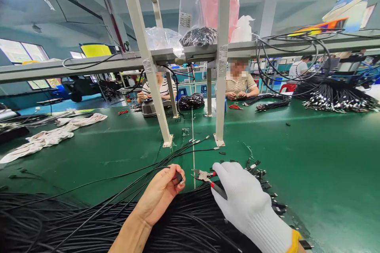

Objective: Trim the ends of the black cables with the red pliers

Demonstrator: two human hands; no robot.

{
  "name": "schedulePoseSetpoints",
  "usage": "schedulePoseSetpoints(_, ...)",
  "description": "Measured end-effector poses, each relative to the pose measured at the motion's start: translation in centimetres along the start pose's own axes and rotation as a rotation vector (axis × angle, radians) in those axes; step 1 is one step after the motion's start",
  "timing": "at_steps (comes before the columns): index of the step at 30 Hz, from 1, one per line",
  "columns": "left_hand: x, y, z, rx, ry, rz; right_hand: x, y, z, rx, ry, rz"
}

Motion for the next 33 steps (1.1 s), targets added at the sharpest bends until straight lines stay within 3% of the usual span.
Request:
schedulePoseSetpoints(4,-0.3,0.0,0.1,-0.035,-0.05,-0.023,-1.5,0.0,-0.4,0.026,-0.019,-0.096)
schedulePoseSetpoints(10,-0.6,0.3,0.5,-0.047,-0.191,-0.049,-2.2,0.0,-0.1,-0.038,-0.021,-0.152)
schedulePoseSetpoints(21,-0.4,0.3,0.8,0.069,-0.524,0.002,-2.7,0.3,0.4,-0.03,0.139,-0.229)
schedulePoseSetpoints(28,-0.3,0.8,1.4,0.069,-0.478,-0.002,-1.3,0.8,2.3,-0.098,0.266,-0.266)
schedulePoseSetpoints(33,-0.5,1.2,1.9,0.027,-0.421,-0.035,-1.3,0.8,1.9,-0.071,0.283,-0.266)
Point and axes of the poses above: each hand's wrist, its own y-axis away from the middle knuckle, its own z-axis out of the palm, x = y × z, the point moved 8 cm from there along -y, towards the middle knuckle, and after that the axes turned 6 degrees about -y, right-handed, at the moved point
